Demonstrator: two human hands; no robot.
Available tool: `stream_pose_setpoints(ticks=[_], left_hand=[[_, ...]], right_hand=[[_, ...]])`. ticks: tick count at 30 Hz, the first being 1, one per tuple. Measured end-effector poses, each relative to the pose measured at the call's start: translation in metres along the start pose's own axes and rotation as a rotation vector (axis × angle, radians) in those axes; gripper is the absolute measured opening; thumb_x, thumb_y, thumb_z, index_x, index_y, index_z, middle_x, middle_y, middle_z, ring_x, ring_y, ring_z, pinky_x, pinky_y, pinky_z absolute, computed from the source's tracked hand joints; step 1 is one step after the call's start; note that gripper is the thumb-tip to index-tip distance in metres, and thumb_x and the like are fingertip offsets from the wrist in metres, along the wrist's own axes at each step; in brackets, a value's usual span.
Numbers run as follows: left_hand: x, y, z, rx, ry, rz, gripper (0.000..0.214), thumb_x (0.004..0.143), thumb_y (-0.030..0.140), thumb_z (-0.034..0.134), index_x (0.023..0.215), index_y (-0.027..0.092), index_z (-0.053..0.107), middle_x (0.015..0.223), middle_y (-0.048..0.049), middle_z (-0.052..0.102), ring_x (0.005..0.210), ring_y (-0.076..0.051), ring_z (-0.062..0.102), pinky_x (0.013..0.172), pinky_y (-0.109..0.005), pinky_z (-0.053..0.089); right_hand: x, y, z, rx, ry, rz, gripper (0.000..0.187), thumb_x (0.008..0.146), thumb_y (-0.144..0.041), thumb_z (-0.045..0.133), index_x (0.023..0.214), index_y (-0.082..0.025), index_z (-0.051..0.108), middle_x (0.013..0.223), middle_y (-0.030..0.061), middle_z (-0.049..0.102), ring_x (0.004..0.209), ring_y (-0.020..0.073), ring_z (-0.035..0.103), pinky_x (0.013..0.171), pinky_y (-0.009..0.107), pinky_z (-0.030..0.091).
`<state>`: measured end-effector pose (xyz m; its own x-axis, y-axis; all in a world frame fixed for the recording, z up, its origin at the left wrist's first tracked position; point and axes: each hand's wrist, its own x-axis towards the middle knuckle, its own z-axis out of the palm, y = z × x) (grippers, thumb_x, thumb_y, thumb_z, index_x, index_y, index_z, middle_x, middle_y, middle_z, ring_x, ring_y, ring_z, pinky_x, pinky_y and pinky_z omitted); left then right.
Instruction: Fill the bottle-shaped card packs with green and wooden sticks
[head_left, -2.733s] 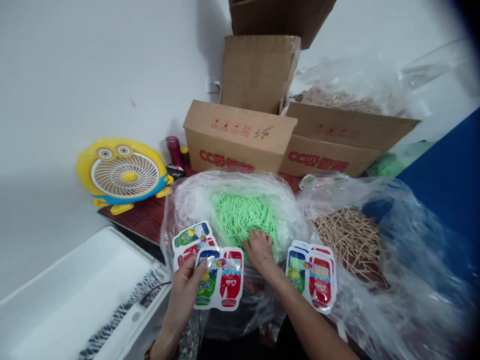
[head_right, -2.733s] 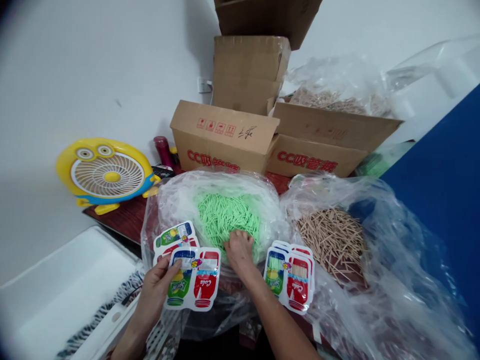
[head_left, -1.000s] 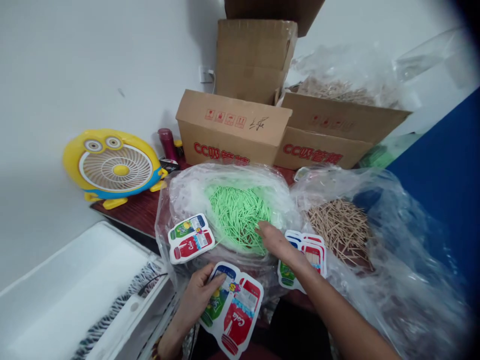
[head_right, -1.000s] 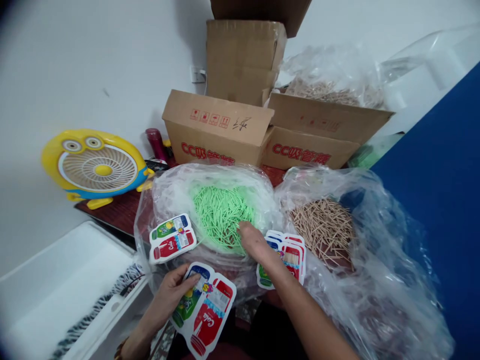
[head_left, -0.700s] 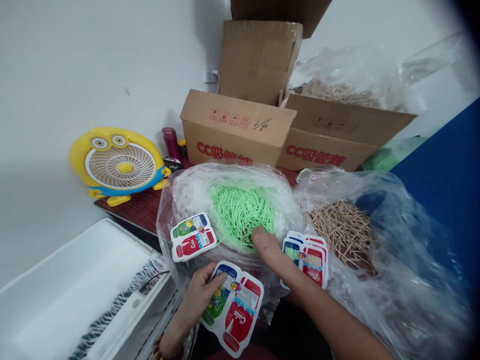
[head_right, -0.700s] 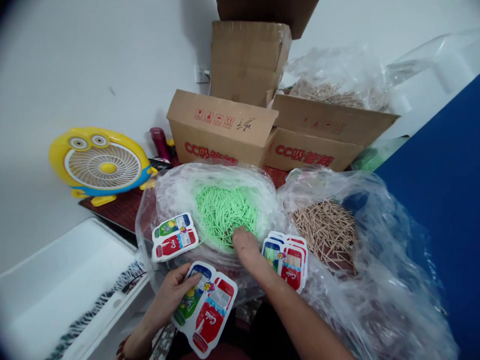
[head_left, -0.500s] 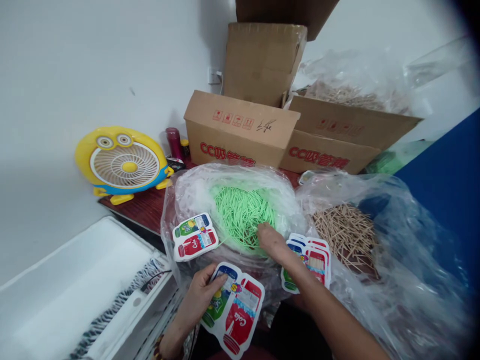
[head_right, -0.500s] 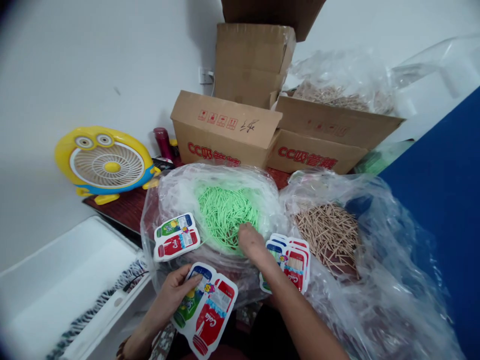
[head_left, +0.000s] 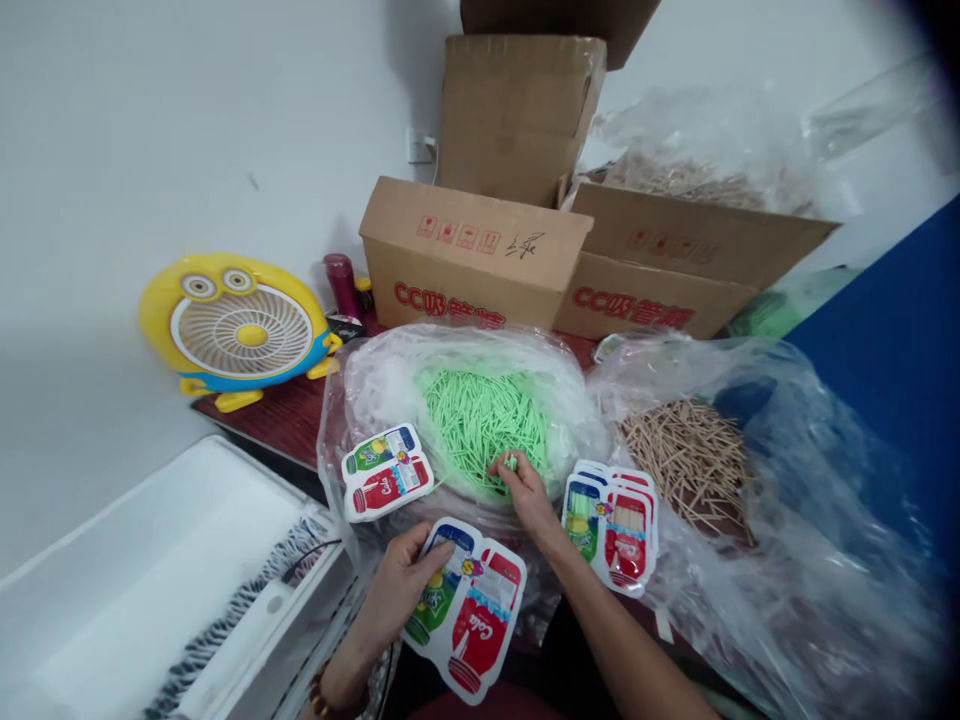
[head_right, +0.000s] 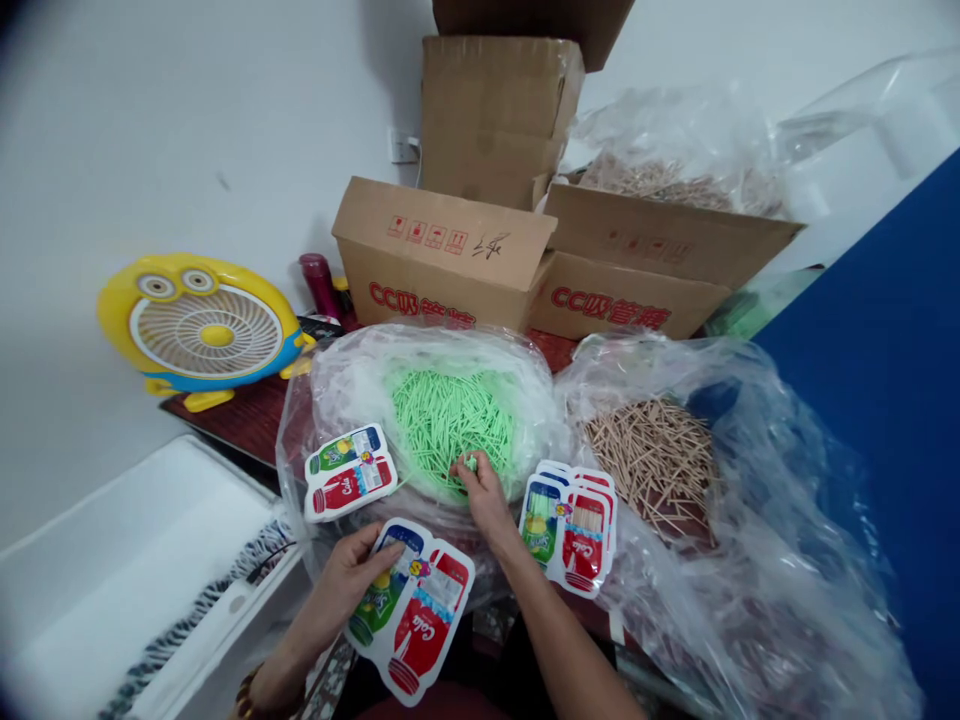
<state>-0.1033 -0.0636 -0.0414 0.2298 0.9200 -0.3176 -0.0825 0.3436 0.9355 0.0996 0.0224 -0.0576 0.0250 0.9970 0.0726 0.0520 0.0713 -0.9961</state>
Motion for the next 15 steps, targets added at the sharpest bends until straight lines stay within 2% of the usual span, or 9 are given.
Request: stream_pose_setpoints(ticks=[4, 8, 11, 15], left_hand=[[-0.0006, 0.0017, 0.0039, -0.029, -0.024, -0.024, 0.028, 0.079, 0.043, 0.065, 0.086, 0.015, 0.064, 0.075, -0.0021, 0.068, 0.066, -0.018, 0.061, 0.062, -0.026, 0.046], [0.0007, 0.0024, 0.0046, -0.003, -0.012, -0.02, 0.03, 0.078, 0.044, 0.066, 0.084, 0.015, 0.065, 0.075, -0.0028, 0.068, 0.068, -0.018, 0.062, 0.062, -0.025, 0.046], [0.0014, 0.001, 0.0042, 0.037, -0.01, -0.007, 0.029, 0.079, 0.043, 0.066, 0.083, 0.014, 0.065, 0.076, -0.003, 0.068, 0.067, -0.017, 0.061, 0.06, -0.025, 0.045], [-0.0006, 0.0002, 0.0044, 0.051, -0.009, -0.002, 0.031, 0.077, 0.044, 0.067, 0.085, 0.014, 0.067, 0.076, -0.0032, 0.068, 0.067, -0.018, 0.061, 0.061, -0.025, 0.045]], right_hand=[[-0.0043, -0.0019, 0.0008, -0.059, 0.012, -0.03, 0.018, 0.087, -0.038, 0.049, 0.083, -0.023, 0.057, 0.084, 0.0007, 0.065, 0.085, 0.0189, 0.056, 0.086, 0.032, 0.039], [-0.008, -0.0004, -0.0033, -0.022, 0.013, -0.042, 0.016, 0.088, -0.036, 0.049, 0.093, -0.024, 0.057, 0.09, 0.0012, 0.066, 0.09, 0.0197, 0.058, 0.087, 0.032, 0.039], [-0.0108, 0.0038, -0.0042, -0.095, -0.017, -0.019, 0.016, 0.087, -0.036, 0.05, 0.089, -0.023, 0.059, 0.088, 0.0009, 0.065, 0.087, 0.0203, 0.058, 0.084, 0.032, 0.04], [-0.01, 0.0035, -0.0031, -0.115, -0.019, -0.013, 0.02, 0.09, -0.037, 0.046, 0.088, -0.022, 0.06, 0.09, 0.0012, 0.067, 0.09, 0.0203, 0.058, 0.089, 0.033, 0.038]])
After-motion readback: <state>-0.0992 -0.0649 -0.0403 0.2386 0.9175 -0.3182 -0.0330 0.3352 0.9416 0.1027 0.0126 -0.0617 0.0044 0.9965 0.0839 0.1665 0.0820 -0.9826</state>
